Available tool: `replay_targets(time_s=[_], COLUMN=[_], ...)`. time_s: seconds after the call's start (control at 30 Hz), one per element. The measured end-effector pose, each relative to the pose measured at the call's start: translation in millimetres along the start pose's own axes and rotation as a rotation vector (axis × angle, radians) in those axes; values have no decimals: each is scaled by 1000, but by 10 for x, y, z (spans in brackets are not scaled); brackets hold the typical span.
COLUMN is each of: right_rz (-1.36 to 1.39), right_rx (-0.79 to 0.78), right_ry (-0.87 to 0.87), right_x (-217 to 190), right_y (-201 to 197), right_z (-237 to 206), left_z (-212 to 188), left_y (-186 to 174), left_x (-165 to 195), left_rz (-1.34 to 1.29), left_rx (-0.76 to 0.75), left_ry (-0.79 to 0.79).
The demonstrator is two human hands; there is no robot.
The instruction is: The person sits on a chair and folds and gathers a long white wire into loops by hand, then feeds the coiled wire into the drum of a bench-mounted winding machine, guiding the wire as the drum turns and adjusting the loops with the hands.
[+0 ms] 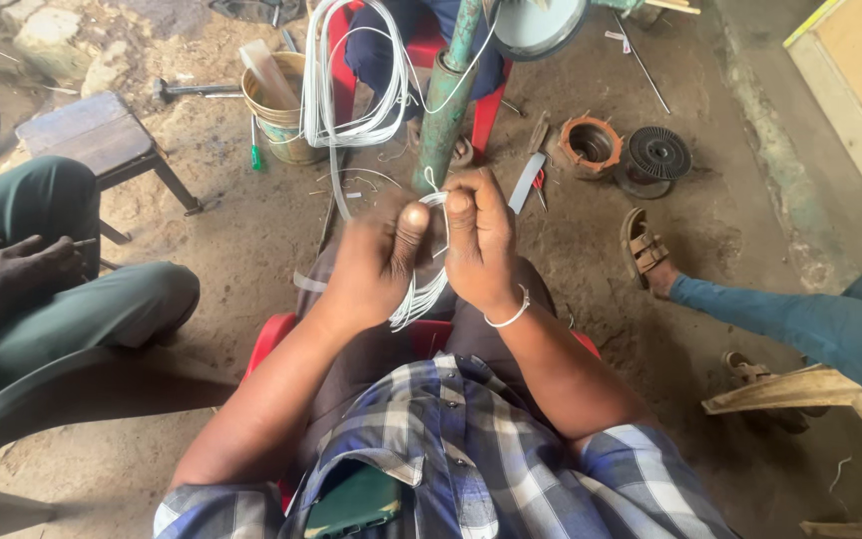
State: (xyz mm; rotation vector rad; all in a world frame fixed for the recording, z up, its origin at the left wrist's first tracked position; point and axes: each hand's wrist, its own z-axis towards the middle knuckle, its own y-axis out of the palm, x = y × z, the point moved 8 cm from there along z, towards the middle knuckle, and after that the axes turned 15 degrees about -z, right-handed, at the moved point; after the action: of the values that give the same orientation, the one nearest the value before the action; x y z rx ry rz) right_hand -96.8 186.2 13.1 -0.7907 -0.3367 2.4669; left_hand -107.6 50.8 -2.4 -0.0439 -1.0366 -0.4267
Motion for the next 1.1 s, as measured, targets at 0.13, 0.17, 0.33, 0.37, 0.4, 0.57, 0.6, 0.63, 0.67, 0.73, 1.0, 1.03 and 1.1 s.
replay_targets(time_s=[0.13,0.17,0.33,0.37,0.4,0.57,0.6,0.63,0.67,0.73,1.0,1.03,1.1], right_rz=[103,108,181,113,50,27,43,76,108,202,682,692,710], right_rx=[-236,-276,-166,-76,18,-95,-195,-240,-285,-305,-90,-83,-73], right_ry=[127,154,333,309,280,239,262,248,233,305,626,624,620], right_x=[154,200,306,259,223,327,397,434,464,535,788,784,778], right_y=[16,4,-23,-13,-41,-29,-26,-33,-43,-31,38,44,53], right_z=[3,-25,-247,-282,-292,-200,-203,-201,-199,-302,-462,-465,-473], left_z=[-112,-149,-58,-71,-76,-29,-46,-47,-49,-82,-10,-7,3], left_y=[92,153,130,187,247,218,217,212,218,251,315,319,309], left_x=[-459,-511,-399,-307,-286,-418,-441,-464,-481,-646,-434,-418,-452], left_rz=[-653,-888,-14,108,148,130,97,65,35,-138,221,239,213], left_rx=[-186,-222,-48,5,27,27,-18,-60,-102,-147,-103,-107,-105], left_ry=[-438,-542,-96,35,75,5,6,12,20,-144,128,148,136])
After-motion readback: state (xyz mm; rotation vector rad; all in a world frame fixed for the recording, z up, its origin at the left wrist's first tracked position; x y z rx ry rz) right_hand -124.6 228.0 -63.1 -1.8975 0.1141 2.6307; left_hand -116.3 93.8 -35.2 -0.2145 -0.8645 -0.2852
